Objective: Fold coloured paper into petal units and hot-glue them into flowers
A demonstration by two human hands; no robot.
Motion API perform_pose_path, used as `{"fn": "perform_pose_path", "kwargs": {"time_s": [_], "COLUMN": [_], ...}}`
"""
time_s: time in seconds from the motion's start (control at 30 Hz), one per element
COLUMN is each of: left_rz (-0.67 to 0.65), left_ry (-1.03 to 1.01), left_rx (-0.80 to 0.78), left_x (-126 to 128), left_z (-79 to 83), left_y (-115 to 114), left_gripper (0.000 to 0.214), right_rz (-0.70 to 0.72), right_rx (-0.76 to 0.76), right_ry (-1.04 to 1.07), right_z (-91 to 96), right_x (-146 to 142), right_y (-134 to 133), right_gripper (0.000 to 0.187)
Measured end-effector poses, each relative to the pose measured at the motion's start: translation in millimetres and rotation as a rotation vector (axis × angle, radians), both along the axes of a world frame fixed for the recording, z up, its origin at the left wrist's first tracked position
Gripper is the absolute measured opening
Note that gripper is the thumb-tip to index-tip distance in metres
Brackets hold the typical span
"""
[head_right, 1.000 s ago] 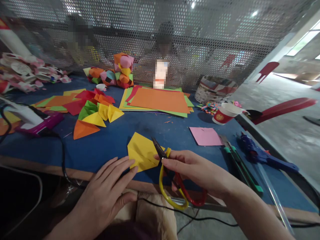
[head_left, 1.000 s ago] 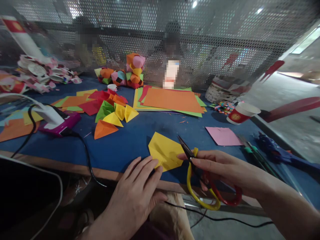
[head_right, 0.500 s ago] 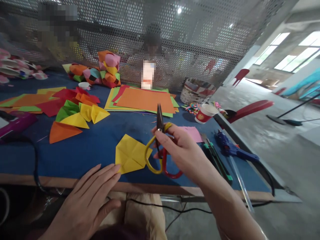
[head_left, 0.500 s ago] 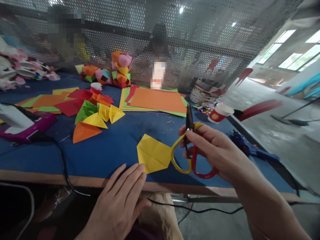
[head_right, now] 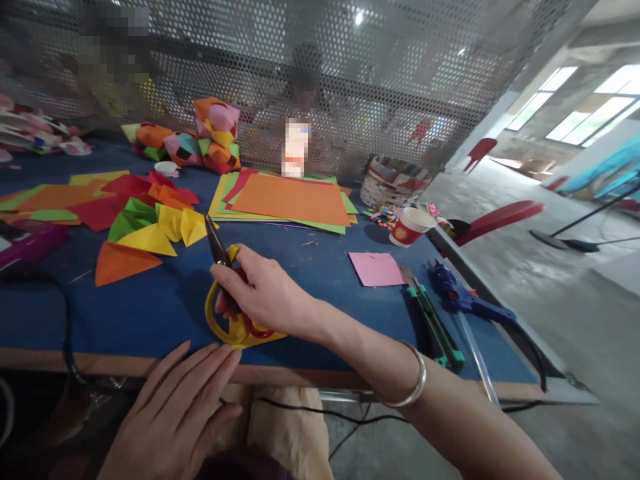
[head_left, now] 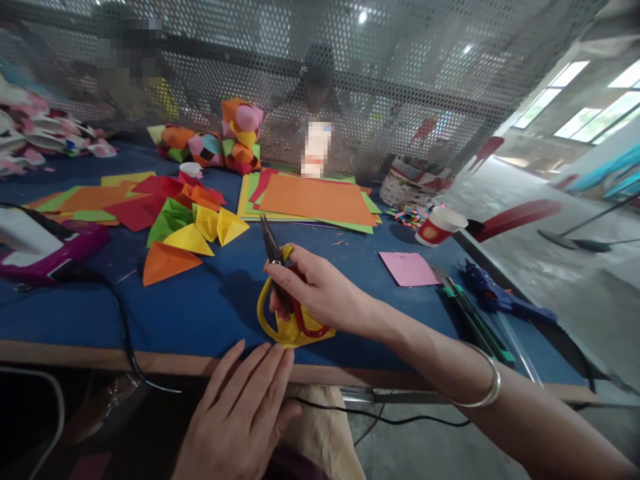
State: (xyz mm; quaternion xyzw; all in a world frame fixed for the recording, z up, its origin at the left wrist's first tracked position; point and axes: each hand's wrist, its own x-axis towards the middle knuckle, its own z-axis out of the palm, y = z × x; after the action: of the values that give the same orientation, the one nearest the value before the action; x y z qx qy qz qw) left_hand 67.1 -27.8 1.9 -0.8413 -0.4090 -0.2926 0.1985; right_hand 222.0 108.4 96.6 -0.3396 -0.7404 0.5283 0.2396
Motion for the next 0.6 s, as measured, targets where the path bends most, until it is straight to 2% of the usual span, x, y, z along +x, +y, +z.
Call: {"fn": "perform_pose_path", "kwargs": {"time_s": [0.13, 0.27, 0.47, 0.6], "left_rz": [-0.003, -0.003, -0.012, 0.003], "left_ry": [0.008, -0.001, -0.015, -0.047], "left_rx": [0.001, 0.003, 0.011, -0.001], "left_x": [-2, 0, 1, 2], "left_z": [-3.8, -4.4, -4.6, -4.8], "left_y": [-1, 0, 1, 1], "left_gripper": [0.045, 0.045, 0.042, 0.038], "right_rz": [0.079, 0.131, 0.112, 0.071], "right_rx": [0.074, 0.075, 0.057, 0.137], "right_ry": [-0.008, -0.022, -0.022, -0.005], "right_z": [4.8, 4.5, -3.8, -9.1], "right_x": [-4, -5, -6, -9], "right_y": [2, 6, 18, 35], "right_gripper": [0.017, 0.013, 0.014, 0.015]}}
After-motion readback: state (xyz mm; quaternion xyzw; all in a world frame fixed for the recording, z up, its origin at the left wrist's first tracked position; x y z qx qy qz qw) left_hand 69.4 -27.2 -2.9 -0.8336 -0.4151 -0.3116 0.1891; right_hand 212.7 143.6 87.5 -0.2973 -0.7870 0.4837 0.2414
